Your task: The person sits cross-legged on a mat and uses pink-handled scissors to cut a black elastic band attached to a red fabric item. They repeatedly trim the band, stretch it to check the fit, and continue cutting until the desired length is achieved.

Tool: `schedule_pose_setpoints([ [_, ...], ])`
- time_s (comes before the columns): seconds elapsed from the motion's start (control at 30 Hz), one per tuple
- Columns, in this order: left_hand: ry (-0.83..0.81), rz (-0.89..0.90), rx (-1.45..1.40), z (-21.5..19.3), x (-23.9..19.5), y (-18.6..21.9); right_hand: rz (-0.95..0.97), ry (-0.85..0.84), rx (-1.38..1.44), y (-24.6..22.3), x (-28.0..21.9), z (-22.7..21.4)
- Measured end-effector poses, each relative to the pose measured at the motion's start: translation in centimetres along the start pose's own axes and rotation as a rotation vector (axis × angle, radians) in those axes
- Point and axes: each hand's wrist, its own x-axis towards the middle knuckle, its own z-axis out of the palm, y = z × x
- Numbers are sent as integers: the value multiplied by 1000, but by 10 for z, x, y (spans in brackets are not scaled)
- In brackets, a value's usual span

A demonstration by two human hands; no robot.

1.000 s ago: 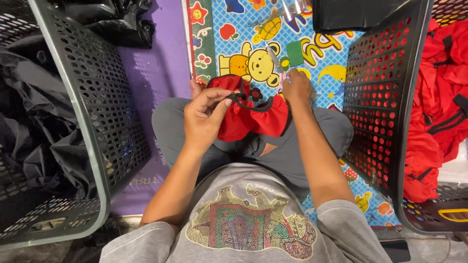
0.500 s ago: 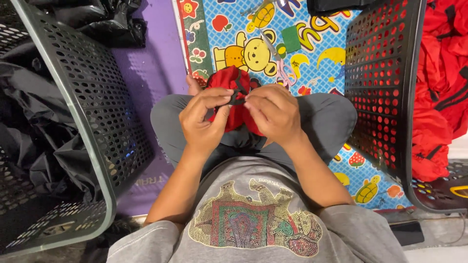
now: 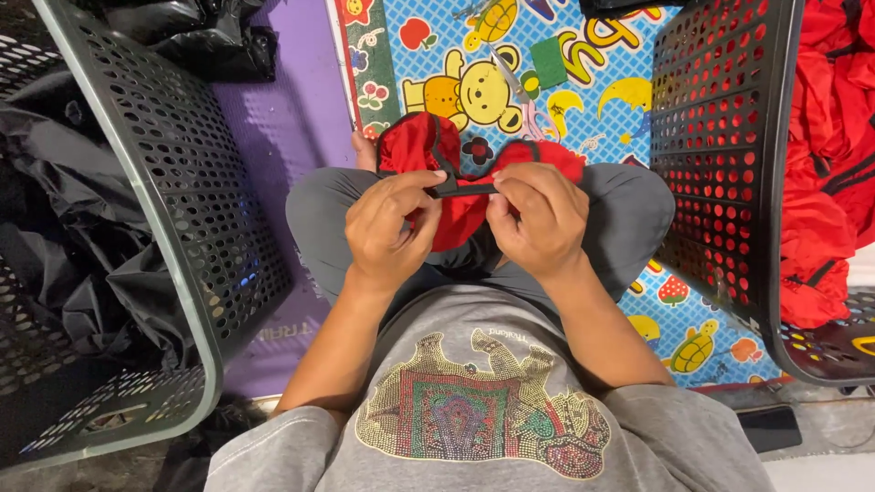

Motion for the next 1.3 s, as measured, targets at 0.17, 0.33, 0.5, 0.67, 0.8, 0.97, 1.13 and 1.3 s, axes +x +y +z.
schedule_pose_setpoints([
  [0.17,0,-7,12,0,-4,-2,-26,8,-18,-3,3,-9],
  [0.33,-4,-15,20,-3,-4,2,6,5,-17,-10,10,-16],
  [0.5,-30,-12,7,-6,8,16,52,-9,13,-14,8,-20],
  [0.67,-158,-105,-99,-9,-11,0,107,-101,-26,-15,13,-26],
  [0.8,-270,-378,-320,-15,-10,2,247,-224,145,-18,21,-32],
  [0.97,-284,-699,-645,-13,-21,1,453,-281,364,-9,4,-36],
  [1.13,-241,-872,-817,-11,-41,-16,616,-316,482,-2,-1,-40],
  [1.3,-284,-826,-805,-12,-35,-12,685,-341,537,2,-4,-45],
])
